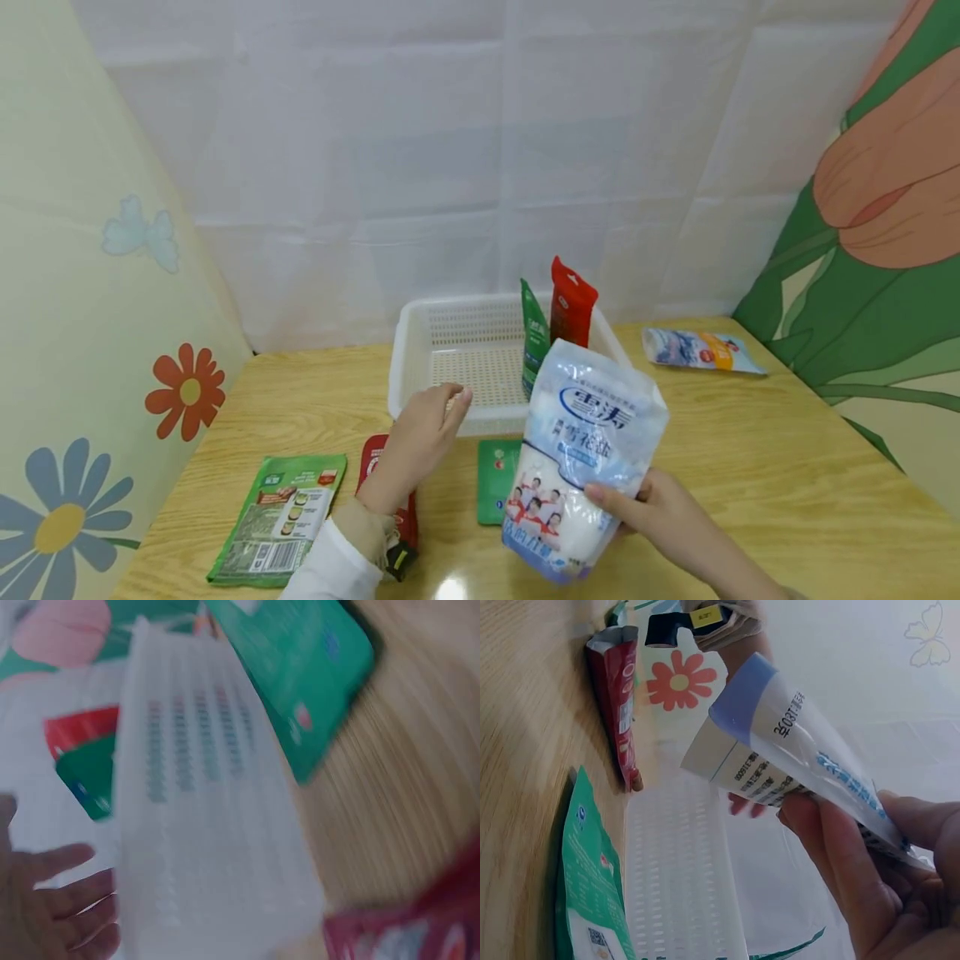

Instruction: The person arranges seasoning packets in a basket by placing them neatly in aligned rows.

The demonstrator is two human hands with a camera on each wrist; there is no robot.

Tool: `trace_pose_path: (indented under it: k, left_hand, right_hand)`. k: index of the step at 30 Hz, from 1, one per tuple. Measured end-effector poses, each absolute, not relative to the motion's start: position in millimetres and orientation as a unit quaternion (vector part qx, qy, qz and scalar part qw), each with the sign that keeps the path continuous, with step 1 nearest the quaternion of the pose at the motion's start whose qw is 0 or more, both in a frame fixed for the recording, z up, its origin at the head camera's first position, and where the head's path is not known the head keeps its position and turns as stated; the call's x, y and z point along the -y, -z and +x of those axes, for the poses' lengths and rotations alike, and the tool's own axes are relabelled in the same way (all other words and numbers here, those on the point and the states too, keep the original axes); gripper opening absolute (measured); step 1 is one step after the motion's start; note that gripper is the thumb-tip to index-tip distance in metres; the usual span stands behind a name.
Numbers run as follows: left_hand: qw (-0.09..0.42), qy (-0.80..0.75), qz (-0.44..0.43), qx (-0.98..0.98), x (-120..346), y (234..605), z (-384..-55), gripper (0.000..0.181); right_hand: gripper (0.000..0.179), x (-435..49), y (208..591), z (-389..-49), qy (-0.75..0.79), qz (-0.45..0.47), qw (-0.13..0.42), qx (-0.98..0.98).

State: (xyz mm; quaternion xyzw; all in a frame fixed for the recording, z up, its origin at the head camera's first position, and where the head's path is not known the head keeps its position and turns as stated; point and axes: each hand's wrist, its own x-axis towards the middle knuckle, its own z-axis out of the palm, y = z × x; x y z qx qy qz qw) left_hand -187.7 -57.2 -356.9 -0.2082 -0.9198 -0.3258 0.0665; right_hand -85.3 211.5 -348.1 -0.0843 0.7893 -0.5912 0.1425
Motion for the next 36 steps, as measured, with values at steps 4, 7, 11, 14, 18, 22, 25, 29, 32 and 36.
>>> trace_pose_path:
  k: [4,7,11,14,18,22,25,29,32,36]
  left_hand:
    - [0.032,0.216,-0.235,0.947,69,371,-202,0.055]
    - [0.035,0.177,-0.260,0.949,74,377,-207,0.052]
    - [0.069,0.163,-0.283,0.943,75,377,-210,0.033]
    - [0.072,0.152,-0.276,0.946,73,373,-213,0.023]
    - [0.068,0.127,-0.259,0.955,71,368,-215,0.016]
    - [0.071,0.110,-0.250,0.959,70,367,-216,0.011]
    - [0.073,0.101,-0.246,0.961,70,367,-218,0.008]
    - [0.073,0.090,-0.248,0.962,70,367,-221,0.008]
    - [0.048,0.086,-0.252,0.963,70,365,-227,0.010]
    - [-0.008,0.091,-0.251,0.964,70,363,-235,0.011]
  right_hand:
    - [0.050,-213,347,-87,0.591,-0.065,0.137,-0.792]
    - [0.051,-213,347,-89,0.581,-0.047,0.129,-0.802]
    - [0.052,-213,349,-92,0.573,-0.035,0.118,-0.810]
    - [0.051,-212,350,-95,0.576,-0.038,0.109,-0.809]
    - [0.050,-209,348,-101,0.577,-0.052,0.098,-0.809]
    - [0.052,-206,342,-108,0.572,-0.060,0.097,-0.812]
    - [0.052,-204,336,-114,0.572,-0.070,0.095,-0.812]
    - [0.049,-201,326,-124,0.576,-0.087,0.086,-0.808]
    - [0.049,-198,320,-130,0.579,-0.095,0.087,-0.805]
    - [0.048,-191,316,-135,0.577,-0.116,0.084,-0.804]
